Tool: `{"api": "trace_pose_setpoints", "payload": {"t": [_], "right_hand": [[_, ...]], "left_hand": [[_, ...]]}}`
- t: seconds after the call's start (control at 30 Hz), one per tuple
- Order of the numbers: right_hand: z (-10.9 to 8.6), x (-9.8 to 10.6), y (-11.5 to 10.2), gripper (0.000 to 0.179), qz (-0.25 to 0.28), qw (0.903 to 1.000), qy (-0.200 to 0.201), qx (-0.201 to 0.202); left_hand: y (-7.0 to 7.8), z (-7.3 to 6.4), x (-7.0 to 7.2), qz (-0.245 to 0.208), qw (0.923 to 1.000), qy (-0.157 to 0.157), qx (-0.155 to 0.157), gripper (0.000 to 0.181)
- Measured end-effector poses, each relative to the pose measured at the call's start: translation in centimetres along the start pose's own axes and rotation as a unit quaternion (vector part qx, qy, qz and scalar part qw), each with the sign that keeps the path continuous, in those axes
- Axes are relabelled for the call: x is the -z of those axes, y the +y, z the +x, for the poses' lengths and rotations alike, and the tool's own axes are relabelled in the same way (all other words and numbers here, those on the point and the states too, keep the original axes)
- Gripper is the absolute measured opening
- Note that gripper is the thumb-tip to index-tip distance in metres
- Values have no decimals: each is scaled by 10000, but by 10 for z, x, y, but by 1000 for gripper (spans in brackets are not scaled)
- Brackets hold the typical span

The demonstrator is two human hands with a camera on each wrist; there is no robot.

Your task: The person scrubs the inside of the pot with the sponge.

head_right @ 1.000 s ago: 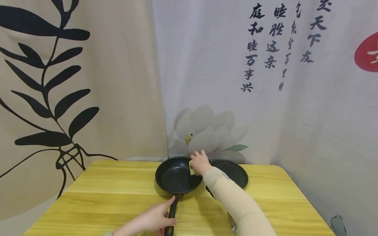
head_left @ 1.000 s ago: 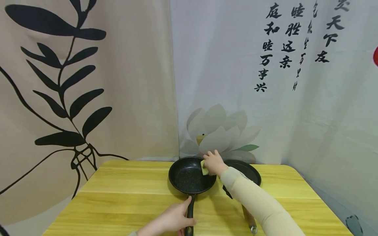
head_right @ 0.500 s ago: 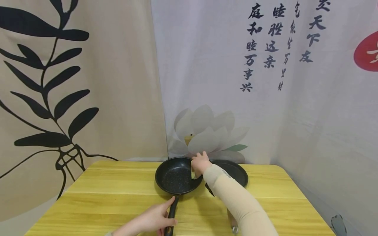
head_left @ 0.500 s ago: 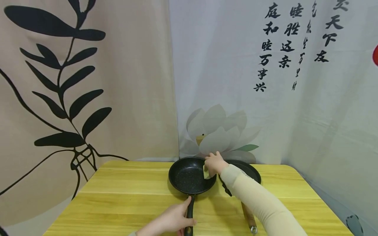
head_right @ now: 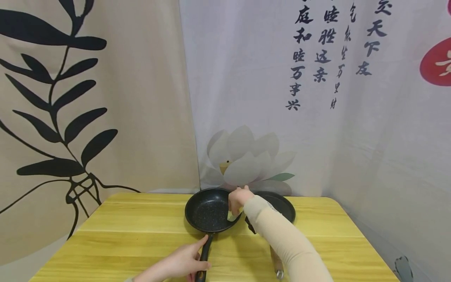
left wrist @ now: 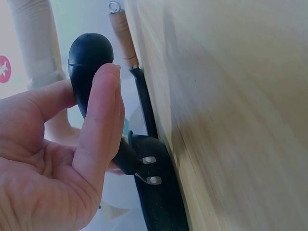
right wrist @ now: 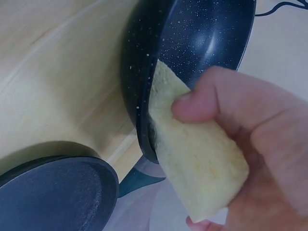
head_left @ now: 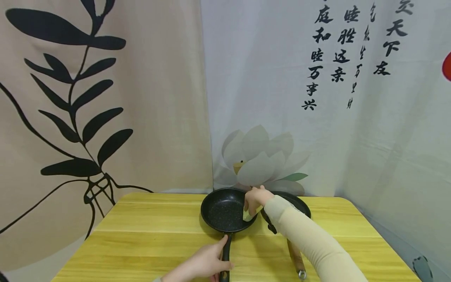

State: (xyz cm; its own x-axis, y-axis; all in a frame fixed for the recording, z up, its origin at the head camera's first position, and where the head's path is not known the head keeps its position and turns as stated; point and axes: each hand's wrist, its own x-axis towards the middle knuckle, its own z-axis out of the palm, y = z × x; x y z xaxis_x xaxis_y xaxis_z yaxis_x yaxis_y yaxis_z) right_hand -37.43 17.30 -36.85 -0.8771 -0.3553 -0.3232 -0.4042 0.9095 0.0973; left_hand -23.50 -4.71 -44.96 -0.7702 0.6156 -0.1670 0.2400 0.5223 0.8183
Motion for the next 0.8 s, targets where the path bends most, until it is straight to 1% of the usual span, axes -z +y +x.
{"api": "trace_pose_setpoints", "payload": {"t": [0.1, 0.13, 0.17, 0.2, 0.37, 0.43, 0.57, 0.67, 0.8], "right_hand": [[-1, 0, 1, 33, 128, 9999, -69, 10], [-1, 0, 1, 33, 146, 9999, -77, 23], [-1, 0, 1, 32, 172, 9998, -89, 36], [-2, 0, 1, 31, 197, 9997, -101, 51], [-1, 1, 0, 30, 207, 9995, -216, 95], [-1, 1, -1, 31, 312, 9989, -326, 140], [-1, 2, -2, 30, 626, 9958, -608, 276], [0, 3, -3, 29, 806, 9923, -830, 451], [3, 4, -2, 26, 1017, 9865, -1061, 719]], "left_hand": [[9, -6, 1, -162, 9998, 63, -37, 88], [11, -7, 2, -143, 9999, 57, -32, 88], [11, -8, 3, -31, 10000, 13, -41, 89], [16, -10, 4, -123, 9999, 20, -4, 89], [23, -15, 4, -138, 9999, 46, 65, 83], [27, -17, 3, -293, 9994, 124, 118, 81], [25, -16, 3, -387, 9991, 89, 132, 82], [19, -13, 3, -347, 9993, -25, 105, 85], [20, -13, 4, -418, 9990, -49, 168, 86]]}}
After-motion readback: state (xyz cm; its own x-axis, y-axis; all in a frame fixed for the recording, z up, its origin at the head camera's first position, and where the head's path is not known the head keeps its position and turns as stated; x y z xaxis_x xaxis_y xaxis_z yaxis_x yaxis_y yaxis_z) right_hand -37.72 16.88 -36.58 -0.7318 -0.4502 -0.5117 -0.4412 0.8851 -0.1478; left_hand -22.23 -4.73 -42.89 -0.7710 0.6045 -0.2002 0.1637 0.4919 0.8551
